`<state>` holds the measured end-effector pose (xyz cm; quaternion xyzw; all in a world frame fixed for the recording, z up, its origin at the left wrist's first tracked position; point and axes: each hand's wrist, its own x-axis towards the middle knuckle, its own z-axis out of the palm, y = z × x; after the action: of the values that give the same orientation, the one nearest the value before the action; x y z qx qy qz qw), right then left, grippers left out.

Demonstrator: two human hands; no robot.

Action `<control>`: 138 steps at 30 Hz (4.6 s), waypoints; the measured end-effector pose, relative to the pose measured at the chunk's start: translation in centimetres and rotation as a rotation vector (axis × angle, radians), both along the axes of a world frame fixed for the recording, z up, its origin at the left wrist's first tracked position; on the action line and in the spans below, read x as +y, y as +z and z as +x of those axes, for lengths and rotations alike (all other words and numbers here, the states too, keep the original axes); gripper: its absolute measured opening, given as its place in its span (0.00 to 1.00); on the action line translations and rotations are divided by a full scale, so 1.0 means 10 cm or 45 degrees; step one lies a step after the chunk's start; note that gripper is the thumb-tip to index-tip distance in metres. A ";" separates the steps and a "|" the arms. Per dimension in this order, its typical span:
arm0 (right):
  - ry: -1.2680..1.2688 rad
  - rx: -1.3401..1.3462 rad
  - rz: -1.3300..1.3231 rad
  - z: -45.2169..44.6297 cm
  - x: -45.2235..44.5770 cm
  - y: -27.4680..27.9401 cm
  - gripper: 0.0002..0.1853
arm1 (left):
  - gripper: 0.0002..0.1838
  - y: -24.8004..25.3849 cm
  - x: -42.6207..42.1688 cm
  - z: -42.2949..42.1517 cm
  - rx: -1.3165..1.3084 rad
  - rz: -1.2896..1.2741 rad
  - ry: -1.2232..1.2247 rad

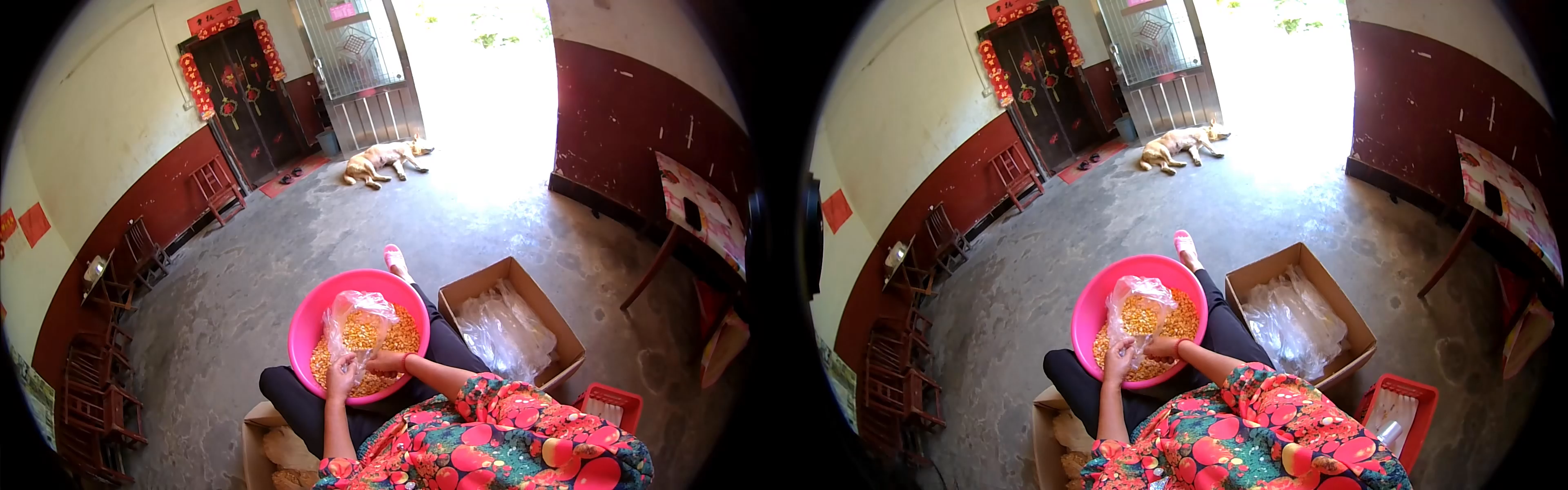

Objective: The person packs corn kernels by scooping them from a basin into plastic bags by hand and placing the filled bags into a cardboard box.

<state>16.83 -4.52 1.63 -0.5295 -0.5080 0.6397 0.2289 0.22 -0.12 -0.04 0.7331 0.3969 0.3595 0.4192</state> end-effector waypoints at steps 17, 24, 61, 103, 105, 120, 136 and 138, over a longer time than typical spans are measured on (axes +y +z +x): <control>-0.075 0.075 -0.009 0.06 -0.01 0.03 0.10 | 0.11 -0.01 0.00 -0.01 0.015 0.043 0.015; -0.139 0.101 0.080 0.04 -0.06 0.09 0.11 | 0.11 -0.01 0.01 -0.01 0.026 0.046 0.015; -0.014 0.182 0.072 0.04 -0.03 -0.04 0.09 | 0.09 0.07 -0.04 0.00 0.040 0.220 0.101; 0.415 -0.986 0.724 -0.14 -0.07 0.02 0.15 | 0.11 0.03 -0.02 0.01 0.027 0.076 0.080; 0.443 -0.981 0.757 -0.10 -0.04 -0.05 0.15 | 0.11 0.04 -0.03 0.02 0.019 0.067 0.073; -0.104 -0.046 0.104 -0.01 -0.07 0.09 0.11 | 0.15 0.20 -0.10 0.03 0.071 0.168 0.074; -0.214 0.586 -0.095 0.06 -0.04 0.03 0.10 | 0.13 0.17 -0.10 0.03 0.017 0.065 0.058; -0.268 0.705 -0.161 0.09 0.05 0.02 0.11 | 0.13 0.13 -0.07 0.02 0.008 0.054 0.046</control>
<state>17.74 -4.06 1.80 -0.3978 -0.3277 0.7629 0.3902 0.44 -0.82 1.28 0.7356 0.4036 0.3731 0.3959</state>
